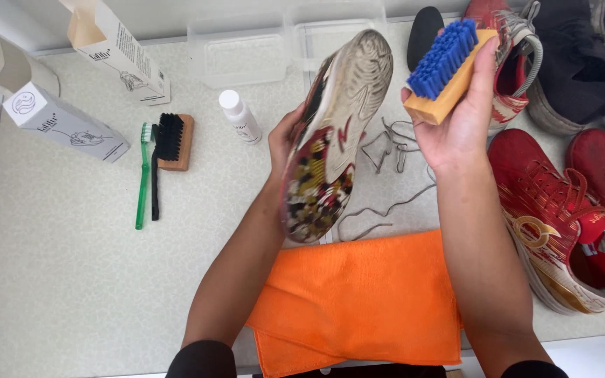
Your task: Cleaning the soles of a pair of sneakers using a brush and cleaning solution at a polishing station.
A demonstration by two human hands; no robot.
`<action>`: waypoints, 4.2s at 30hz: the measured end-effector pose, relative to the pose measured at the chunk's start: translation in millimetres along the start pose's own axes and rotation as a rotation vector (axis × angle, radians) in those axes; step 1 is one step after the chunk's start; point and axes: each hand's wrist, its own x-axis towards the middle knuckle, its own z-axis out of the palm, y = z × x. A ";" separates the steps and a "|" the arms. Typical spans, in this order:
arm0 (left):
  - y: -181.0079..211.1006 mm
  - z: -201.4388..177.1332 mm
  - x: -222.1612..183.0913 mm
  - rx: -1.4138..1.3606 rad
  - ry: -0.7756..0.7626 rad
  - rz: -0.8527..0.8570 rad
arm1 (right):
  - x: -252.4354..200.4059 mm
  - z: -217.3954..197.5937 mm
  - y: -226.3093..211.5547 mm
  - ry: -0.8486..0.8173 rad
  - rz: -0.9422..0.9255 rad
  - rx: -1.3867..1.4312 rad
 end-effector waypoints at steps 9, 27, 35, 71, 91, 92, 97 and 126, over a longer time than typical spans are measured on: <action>-32.5 -51.6 -23.3 -0.761 -0.362 -0.239 | 18.7 -26.6 15.8 -0.313 -0.373 -0.074; -35.1 -102.4 1.1 -0.609 -0.452 -0.366 | -10.2 6.0 -0.2 -0.475 -0.349 -0.152; -30.8 -123.2 11.1 -0.553 -0.486 -0.496 | 9.0 -13.9 22.0 -0.644 -1.102 -0.940; -37.3 -113.7 8.7 -0.252 -0.266 -0.447 | 22.3 -23.0 40.8 -0.593 -1.407 -1.154; -58.6 -57.4 -40.1 0.052 -0.243 0.262 | -21.2 -10.2 96.0 -0.788 -1.359 -1.105; -58.9 -56.7 -41.5 0.134 -0.276 0.363 | -14.0 -11.7 92.2 -0.765 -1.362 -1.086; -53.0 -112.4 12.7 -0.301 -0.282 -0.416 | 9.3 -13.5 53.8 -0.653 -1.365 -1.118; -43.7 -88.9 4.3 -0.380 -0.406 -0.334 | 21.9 -16.5 34.6 -0.550 -1.315 -1.145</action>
